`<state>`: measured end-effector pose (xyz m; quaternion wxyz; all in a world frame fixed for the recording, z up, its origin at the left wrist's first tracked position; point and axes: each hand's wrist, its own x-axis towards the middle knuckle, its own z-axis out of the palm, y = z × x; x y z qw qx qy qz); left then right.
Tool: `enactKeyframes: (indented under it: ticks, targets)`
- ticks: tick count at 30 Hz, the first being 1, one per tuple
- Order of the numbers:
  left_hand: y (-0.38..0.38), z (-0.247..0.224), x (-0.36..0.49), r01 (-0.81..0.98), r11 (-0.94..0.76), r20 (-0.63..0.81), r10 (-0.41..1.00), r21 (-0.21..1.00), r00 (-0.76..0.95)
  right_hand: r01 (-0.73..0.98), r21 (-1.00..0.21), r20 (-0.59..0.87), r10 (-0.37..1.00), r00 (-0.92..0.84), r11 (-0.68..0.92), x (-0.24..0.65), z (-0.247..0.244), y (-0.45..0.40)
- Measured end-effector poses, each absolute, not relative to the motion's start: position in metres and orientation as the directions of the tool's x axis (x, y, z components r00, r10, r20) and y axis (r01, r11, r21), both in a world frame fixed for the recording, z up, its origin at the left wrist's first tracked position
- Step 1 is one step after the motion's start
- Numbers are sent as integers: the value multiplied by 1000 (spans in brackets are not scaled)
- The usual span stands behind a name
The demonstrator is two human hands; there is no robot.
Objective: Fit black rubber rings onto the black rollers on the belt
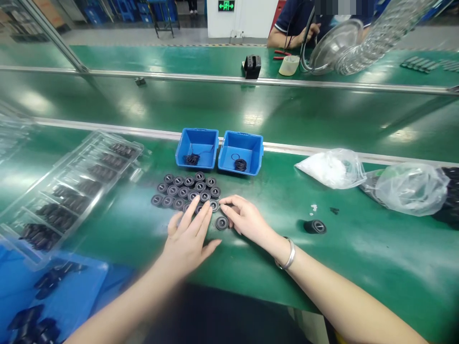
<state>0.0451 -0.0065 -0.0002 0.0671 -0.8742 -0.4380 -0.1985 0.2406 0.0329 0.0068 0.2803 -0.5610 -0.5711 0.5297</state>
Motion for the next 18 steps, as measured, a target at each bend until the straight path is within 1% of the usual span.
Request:
enactKeyframes:
  ticks: [4,8,11,14,18]
  targets:
    - [-4,-2,47,769,-632,375,738,95,561,298,-932,-279,932,-231,-205,239,3,34]
    - [0,4,45,729,-669,335,727,146,600,228,-953,-253,938,-238,-199,239,-1,35]
    - [3,9,44,718,-674,323,727,172,605,232,-953,-250,938,-240,-195,240,-4,35]
    - [3,11,42,728,-659,355,737,188,575,250,-950,-251,937,-243,-189,240,-4,35]
    - [1,8,41,785,-596,391,772,171,501,240,-953,-245,936,-252,-185,241,-4,35]
